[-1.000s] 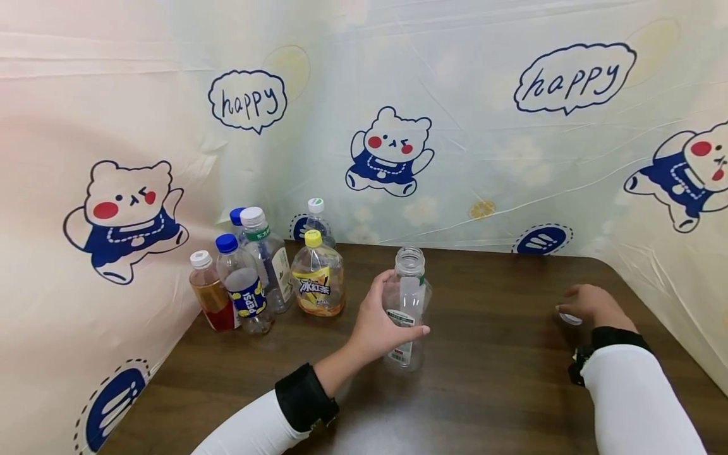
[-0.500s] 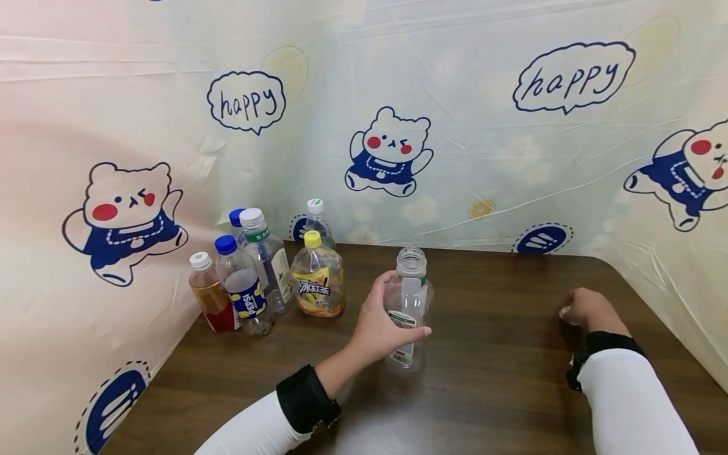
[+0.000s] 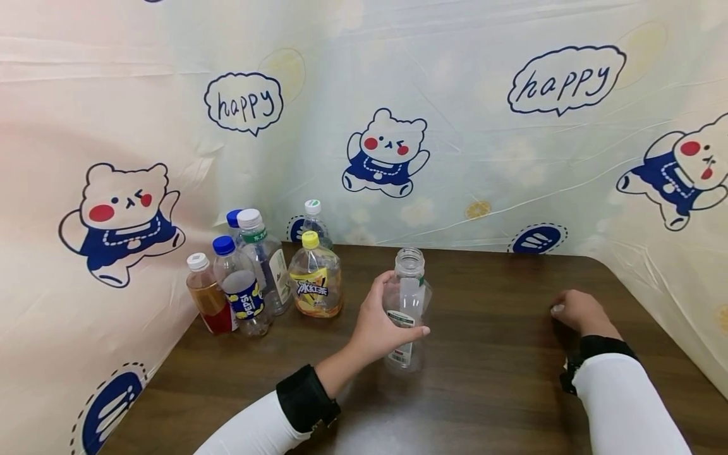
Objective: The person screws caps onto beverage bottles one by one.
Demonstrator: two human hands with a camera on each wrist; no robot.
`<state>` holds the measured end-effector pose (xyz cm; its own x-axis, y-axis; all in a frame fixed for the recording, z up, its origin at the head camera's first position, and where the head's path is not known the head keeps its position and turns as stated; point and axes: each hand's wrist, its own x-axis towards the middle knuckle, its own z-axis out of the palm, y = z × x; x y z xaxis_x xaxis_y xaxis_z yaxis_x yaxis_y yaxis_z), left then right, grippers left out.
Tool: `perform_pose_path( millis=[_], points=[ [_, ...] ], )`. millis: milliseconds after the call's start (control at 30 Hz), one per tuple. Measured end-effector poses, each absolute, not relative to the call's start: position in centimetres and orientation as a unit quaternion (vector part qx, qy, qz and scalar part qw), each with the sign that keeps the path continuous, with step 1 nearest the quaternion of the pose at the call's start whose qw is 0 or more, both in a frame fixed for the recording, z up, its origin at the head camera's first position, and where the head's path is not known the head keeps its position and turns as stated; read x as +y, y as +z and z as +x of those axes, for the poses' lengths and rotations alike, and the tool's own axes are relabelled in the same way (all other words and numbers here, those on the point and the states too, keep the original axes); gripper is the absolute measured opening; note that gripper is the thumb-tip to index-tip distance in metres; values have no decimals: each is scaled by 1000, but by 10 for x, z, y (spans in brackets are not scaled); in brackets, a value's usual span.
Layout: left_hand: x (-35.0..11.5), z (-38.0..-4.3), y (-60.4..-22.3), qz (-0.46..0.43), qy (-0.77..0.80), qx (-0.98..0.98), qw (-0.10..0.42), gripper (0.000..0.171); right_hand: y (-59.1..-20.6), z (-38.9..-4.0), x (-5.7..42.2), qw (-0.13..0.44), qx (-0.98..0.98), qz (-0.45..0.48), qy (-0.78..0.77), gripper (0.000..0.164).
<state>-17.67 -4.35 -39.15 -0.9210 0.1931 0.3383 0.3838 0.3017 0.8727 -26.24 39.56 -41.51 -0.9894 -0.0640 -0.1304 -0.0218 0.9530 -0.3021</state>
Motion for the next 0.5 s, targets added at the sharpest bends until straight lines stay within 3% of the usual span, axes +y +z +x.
perform_pose_path(
  millis=[200, 500],
  points=[
    [-44, -178, -392, -178, -561, -805, 81, 101, -400, -271, 370, 37, 982, -96, -155, 24],
    [-44, -179, -389, -172, -555, -810, 79, 101, -334, -270, 271, -54, 949, -279, -137, 22]
  ],
)
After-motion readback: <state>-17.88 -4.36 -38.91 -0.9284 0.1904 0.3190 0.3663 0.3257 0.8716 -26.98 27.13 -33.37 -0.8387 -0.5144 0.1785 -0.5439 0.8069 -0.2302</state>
